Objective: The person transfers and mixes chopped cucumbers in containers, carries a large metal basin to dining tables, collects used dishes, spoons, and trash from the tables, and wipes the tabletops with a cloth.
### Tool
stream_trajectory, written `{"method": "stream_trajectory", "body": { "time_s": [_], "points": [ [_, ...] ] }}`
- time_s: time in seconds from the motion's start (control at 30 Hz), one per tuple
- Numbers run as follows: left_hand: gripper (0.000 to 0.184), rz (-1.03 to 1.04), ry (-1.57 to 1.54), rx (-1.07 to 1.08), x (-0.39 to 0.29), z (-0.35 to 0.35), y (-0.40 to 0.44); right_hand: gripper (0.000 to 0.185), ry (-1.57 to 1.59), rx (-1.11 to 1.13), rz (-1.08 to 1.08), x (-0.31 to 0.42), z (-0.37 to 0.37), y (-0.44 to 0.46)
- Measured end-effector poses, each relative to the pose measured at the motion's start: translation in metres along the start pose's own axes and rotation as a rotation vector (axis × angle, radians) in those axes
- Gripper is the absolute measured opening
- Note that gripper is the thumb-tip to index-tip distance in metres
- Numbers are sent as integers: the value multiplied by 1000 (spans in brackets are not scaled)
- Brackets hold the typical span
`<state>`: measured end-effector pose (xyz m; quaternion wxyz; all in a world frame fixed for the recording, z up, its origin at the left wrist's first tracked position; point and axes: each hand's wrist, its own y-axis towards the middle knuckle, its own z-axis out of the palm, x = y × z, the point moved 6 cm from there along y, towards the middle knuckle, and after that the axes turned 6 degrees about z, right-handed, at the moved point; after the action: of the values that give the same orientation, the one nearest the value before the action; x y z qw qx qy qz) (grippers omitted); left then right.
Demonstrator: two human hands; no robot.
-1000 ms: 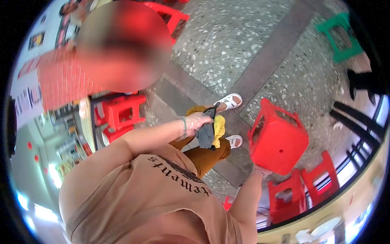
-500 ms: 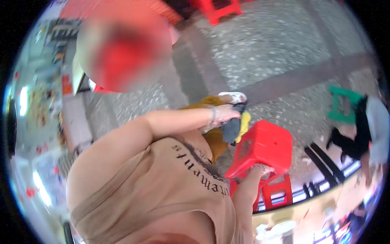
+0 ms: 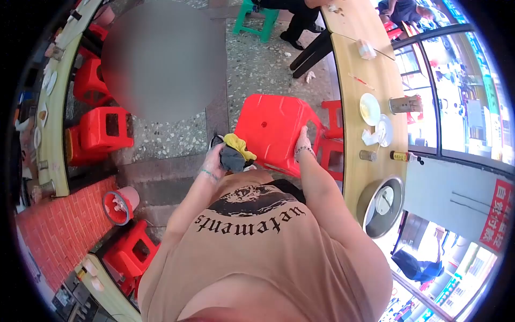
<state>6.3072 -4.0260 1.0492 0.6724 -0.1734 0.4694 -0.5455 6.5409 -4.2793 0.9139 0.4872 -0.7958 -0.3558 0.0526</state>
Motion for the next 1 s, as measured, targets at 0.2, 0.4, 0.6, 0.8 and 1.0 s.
{"method": "stream_trajectory", "body": {
  "time_s": [0.2, 0.4, 0.6, 0.8, 1.0],
  "points": [
    [27, -9, -150, -42, -24, -35, -8, 96, 248, 96, 13, 20, -5, -52],
    [25, 4, -212, -171, -132, -110, 12, 89, 374, 88, 73, 54, 80, -76],
    [29, 88, -292, -245, -268, -197, 31, 96, -35, -185, 95, 156, 216, -135],
    [31, 114, -350, -413, -348, -222, 35, 100, -38, 164, 58, 256, 295, -220],
    [32, 115, -364, -340, -354, -202, 51, 93, 210, 276, -59, 316, 324, -233]
  ]
}}
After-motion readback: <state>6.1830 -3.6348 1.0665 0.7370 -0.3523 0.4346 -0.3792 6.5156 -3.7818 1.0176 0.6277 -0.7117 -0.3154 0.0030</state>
